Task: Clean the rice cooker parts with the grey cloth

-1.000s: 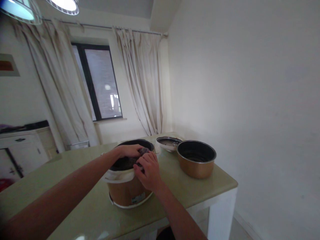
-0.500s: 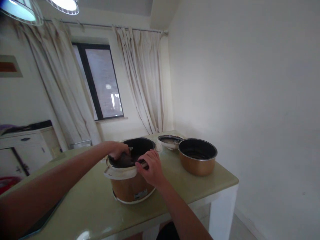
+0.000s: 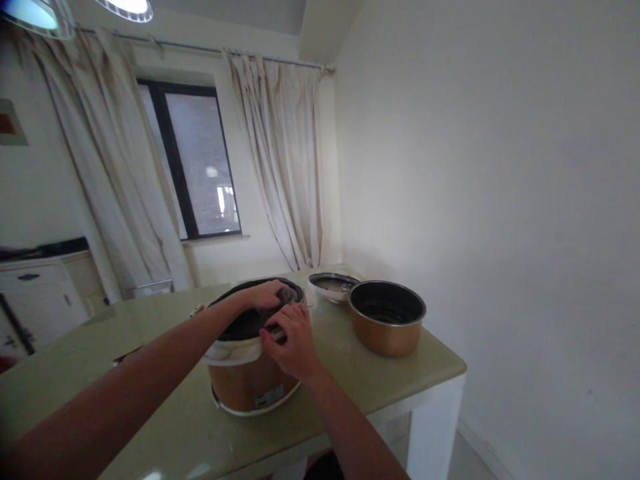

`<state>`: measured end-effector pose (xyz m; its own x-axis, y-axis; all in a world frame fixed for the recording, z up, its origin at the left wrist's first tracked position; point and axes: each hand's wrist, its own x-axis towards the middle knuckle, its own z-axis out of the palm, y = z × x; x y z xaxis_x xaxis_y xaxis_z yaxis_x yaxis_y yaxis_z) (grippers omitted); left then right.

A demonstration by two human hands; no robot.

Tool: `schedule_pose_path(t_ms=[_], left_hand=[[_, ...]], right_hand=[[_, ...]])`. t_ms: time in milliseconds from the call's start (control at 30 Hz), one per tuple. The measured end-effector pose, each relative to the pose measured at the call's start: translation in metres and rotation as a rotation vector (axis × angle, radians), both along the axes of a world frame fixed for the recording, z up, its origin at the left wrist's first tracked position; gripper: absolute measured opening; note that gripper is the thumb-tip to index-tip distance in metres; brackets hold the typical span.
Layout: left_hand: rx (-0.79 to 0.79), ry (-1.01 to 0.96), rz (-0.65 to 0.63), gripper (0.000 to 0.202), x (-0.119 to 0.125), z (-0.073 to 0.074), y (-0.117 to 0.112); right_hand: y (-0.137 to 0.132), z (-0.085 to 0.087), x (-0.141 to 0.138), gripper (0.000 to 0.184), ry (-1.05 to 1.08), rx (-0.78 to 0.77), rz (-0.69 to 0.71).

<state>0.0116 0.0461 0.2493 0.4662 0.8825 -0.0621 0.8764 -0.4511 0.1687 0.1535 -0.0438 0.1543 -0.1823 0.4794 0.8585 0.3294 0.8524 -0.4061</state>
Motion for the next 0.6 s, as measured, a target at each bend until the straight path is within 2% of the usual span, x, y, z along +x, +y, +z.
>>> schedule_pose_path(t_ms=[133,233,333,400,500,600], left_hand=[[-0.209,-0.065,-0.091,0.027,-0.021,-0.001,-0.018],[-0.42,-0.078,-0.021,0.02,-0.046,0.003,-0.033],[-0.597,-0.057,0.042,0.029,-0.073,0.011,-0.046],[-0.552,-0.008,-0.017,0.035,-0.086,0.018,-0.052],[-0.371,0.151,-0.125,0.036,-0.093,0.03,-0.053],[-0.214,0.286,-0.111,0.037,-0.091,0.037,-0.046]], right_hand=[[0.0,0.0,0.003,0.01,0.027,0.008,0.038],[0.001,0.001,0.006,0.014,0.058,0.006,0.102],[0.002,0.001,0.008,0.015,0.065,0.005,0.122],[0.002,0.002,0.008,0.014,0.06,0.007,0.105],[0.001,0.001,0.007,0.011,0.047,0.019,0.066],[0.0,0.0,0.006,0.01,0.047,0.018,0.054]])
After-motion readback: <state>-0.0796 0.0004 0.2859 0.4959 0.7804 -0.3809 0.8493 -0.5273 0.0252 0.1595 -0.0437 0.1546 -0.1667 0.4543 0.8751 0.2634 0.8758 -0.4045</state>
